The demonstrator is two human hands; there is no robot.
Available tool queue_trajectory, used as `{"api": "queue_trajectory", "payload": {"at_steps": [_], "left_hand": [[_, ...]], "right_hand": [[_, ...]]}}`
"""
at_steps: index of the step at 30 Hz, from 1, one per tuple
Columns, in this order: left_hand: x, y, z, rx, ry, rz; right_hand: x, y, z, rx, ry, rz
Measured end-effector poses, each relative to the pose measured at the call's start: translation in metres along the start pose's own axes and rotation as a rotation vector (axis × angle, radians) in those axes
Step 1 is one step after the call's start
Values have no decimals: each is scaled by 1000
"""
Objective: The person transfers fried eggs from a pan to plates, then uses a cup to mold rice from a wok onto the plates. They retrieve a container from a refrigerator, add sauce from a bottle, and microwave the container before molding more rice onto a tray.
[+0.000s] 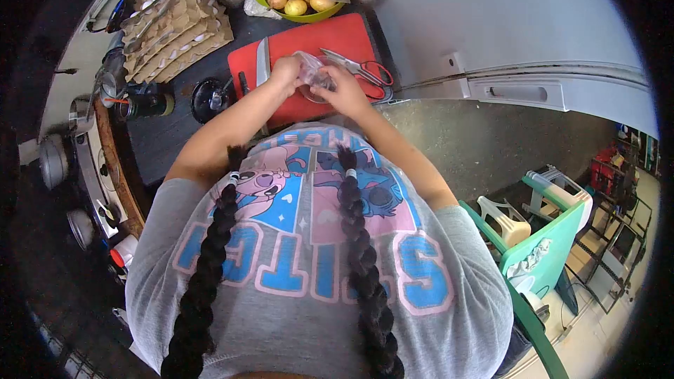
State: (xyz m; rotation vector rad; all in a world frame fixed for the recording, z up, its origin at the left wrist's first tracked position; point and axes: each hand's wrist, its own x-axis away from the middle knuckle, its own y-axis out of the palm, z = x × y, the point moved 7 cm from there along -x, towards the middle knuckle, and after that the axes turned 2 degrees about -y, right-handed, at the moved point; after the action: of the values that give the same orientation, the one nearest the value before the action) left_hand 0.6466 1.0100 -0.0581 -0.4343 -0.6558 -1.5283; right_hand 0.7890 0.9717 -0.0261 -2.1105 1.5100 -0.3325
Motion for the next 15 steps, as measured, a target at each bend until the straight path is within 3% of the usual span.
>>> {"api": "queue_trajectory", "payload": {"at_steps": [2, 3, 5, 7, 9, 15], "left_hand": [[9, -4, 5, -9, -11, -32], [14, -4, 5, -20, -22, -64], [24, -2, 9, -186, 49, -95], [23, 1, 5, -354, 123, -134], [25, 0, 7, -751, 513, 69], [13, -11, 3, -969, 468, 234]], "right_hand": [[-1, -5, 7, -65, 234, -40], [-2, -3, 11, -68, 235, -43], [-7, -5, 9, 212, 39, 33], [-13, -1, 7, 286, -17, 28], [-15, 0, 7, 362, -72, 19], [-17, -20, 10, 212, 84, 59]]}}
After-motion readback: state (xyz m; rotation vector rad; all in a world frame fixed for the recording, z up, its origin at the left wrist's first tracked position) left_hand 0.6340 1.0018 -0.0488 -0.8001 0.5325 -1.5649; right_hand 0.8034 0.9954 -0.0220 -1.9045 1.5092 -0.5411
